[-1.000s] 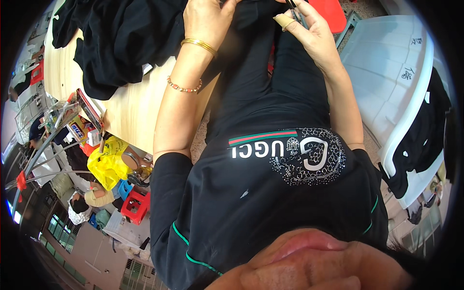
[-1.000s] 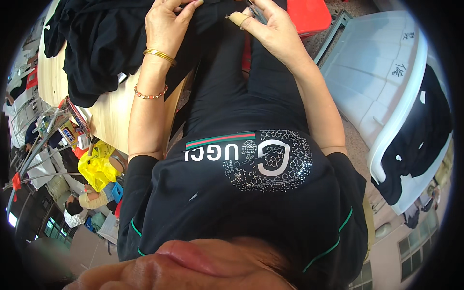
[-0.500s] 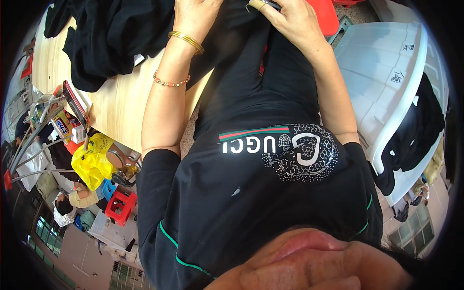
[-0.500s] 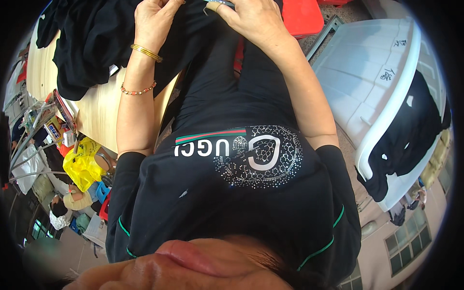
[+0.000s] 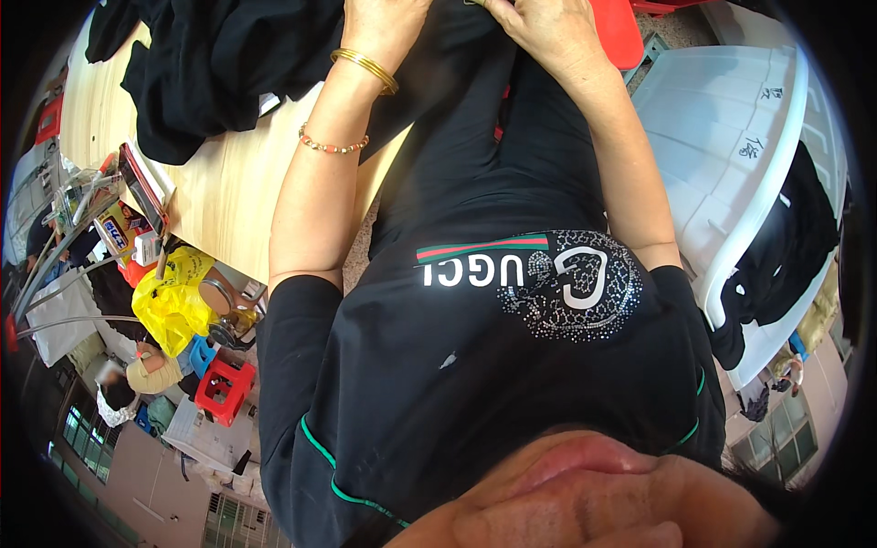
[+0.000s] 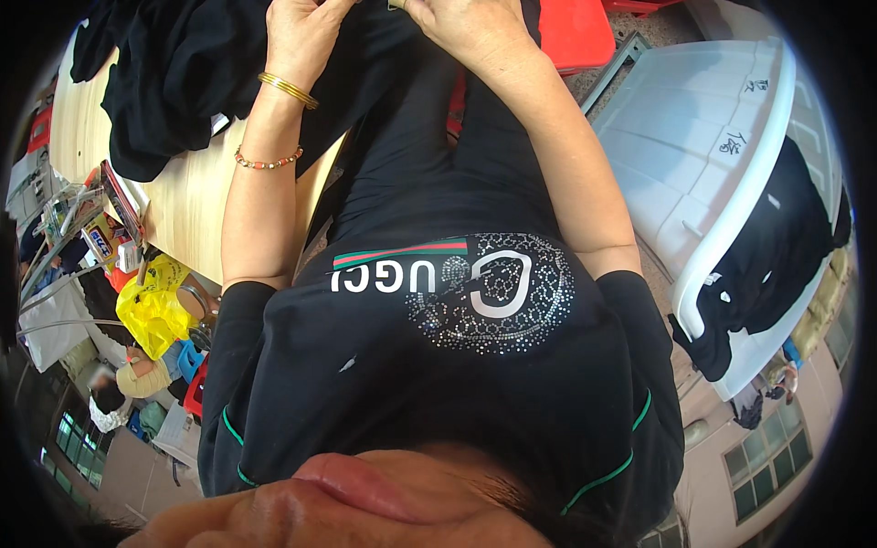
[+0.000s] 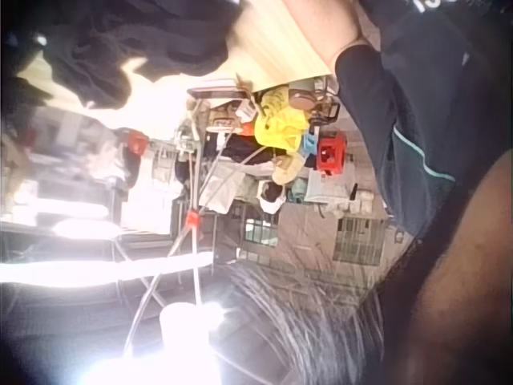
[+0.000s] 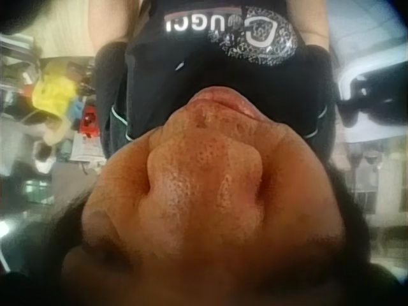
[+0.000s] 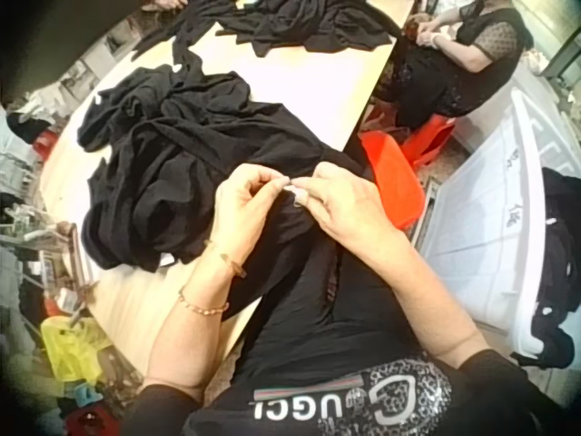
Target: Trimming loose threads from black shirts using small scissors.
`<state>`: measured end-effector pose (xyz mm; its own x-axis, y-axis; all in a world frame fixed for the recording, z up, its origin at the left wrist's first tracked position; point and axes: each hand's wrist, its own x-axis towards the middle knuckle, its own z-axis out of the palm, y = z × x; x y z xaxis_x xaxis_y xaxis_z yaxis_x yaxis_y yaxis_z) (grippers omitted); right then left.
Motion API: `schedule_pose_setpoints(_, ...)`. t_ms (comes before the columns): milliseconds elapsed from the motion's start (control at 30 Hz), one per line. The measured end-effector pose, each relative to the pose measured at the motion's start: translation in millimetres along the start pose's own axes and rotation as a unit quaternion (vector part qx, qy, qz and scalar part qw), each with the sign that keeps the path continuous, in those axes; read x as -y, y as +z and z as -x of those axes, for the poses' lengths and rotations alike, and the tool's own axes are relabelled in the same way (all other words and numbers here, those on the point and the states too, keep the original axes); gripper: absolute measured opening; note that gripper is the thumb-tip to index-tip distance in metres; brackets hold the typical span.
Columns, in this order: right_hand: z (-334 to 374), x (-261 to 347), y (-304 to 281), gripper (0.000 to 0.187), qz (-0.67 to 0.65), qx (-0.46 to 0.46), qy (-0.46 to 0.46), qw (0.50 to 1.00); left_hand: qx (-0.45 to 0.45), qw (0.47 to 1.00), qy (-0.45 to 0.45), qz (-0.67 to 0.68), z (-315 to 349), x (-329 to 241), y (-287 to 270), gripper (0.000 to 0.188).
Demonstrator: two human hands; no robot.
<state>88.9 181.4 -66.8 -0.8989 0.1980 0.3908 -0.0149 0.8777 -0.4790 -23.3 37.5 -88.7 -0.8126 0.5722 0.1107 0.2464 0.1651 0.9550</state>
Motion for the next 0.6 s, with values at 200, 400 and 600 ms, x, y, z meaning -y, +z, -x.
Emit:
schedule_pose_setpoints(200, 10, -11, -11, 0.023, -0.123, -0.032, 0.054, 0.99, -0.06, 0.989, 0.119, -0.068, -2, 2, 0, 0.01)
schedule_pose_setpoints(400, 45, -46, -32, 0.027, -0.249, -0.094, 0.177, 0.947, 0.051, 0.927, 0.283, -0.242, 3, -10, 21, 0.03)
schedule_pose_setpoints(600, 75, -59, -27, 0.029, -0.304, -0.126, 0.204, 0.922, 0.043, 0.885, 0.262, -0.382, -9, -15, 38, 0.03)
